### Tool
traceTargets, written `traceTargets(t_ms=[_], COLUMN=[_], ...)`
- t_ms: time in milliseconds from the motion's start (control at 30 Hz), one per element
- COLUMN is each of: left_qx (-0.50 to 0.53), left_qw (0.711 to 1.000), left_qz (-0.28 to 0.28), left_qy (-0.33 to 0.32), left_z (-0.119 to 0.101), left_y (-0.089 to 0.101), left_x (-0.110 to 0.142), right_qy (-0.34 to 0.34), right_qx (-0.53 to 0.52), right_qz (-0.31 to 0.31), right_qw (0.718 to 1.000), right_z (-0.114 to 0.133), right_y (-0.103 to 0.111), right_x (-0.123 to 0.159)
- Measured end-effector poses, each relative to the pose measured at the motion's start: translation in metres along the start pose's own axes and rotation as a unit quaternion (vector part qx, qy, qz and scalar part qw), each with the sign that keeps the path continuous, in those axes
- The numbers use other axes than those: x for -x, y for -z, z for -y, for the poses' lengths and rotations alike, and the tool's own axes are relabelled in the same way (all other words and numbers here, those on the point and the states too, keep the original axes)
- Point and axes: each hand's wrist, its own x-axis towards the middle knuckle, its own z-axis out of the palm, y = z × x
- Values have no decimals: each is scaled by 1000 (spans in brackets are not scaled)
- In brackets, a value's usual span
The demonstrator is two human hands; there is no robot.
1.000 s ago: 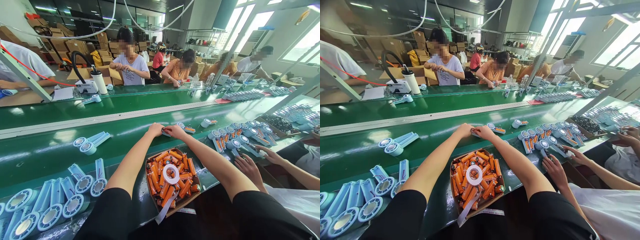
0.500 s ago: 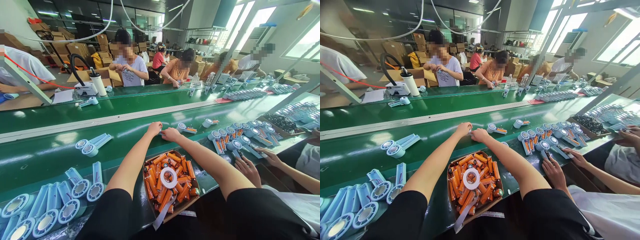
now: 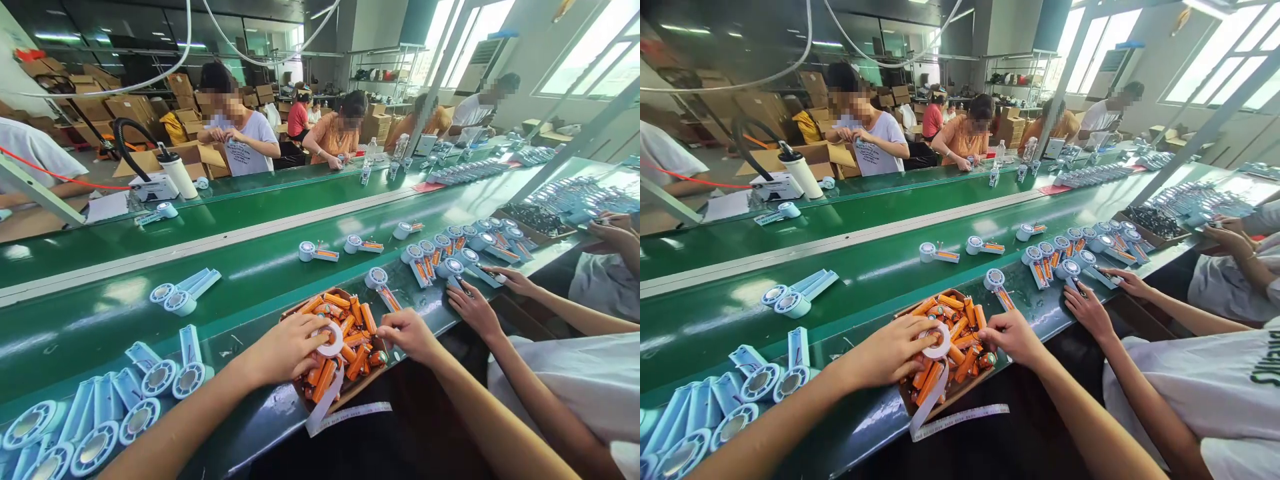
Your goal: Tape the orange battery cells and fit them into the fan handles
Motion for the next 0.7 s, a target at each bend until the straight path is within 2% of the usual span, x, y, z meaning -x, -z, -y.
traceTargets(t_ms=[100, 133, 167, 233, 333, 433, 467, 500, 533, 567, 600, 633, 667, 700], left_qx=[-63, -75, -90, -120, -140, -157, -166, -175, -183, -188, -190, -188, -185, -180], left_qw=[993, 987, 980, 969, 969, 967, 964, 960, 955, 950, 948, 946, 945, 946], left_qz=[-95, -134, -169, -210, -204, -193, -197, -205, -214, -223, -231, -237, -241, -243], left_qy=[26, 37, 46, 47, 20, 47, 64, 82, 97, 107, 113, 116, 117, 116], left_z=[-25, -30, -35, -43, -47, -44, -44, -44, -45, -47, -50, -53, -55, -58], left_y=[-5, -3, -1, 6, 13, 14, 13, 11, 8, 5, 3, 0, -2, -4], left_x=[16, 17, 19, 23, 37, 62, 71, 79, 86, 91, 93, 94, 94, 93], right_qy=[-21, -32, -40, -38, 19, 83, 90, 85, 66, 31, -16, -67, -116, -159], right_qx=[-108, -135, -165, -221, -238, -218, -201, -171, -125, -62, 11, 79, 131, 156], right_qz=[-83, -91, -72, 29, 208, 390, 415, 396, 326, 215, 91, -11, -70, -89], right_qw=[990, 986, 983, 974, 949, 891, 883, 898, 935, 974, 996, 995, 982, 971], right_z=[14, 22, 32, 53, 79, 85, 82, 76, 68, 58, 47, 36, 26, 17], right_y=[-30, -40, -50, -66, -80, -73, -66, -58, -50, -41, -33, -26, -20, -16], right_x=[27, 30, 31, 34, 44, 51, 50, 46, 39, 30, 20, 10, 0, -8])
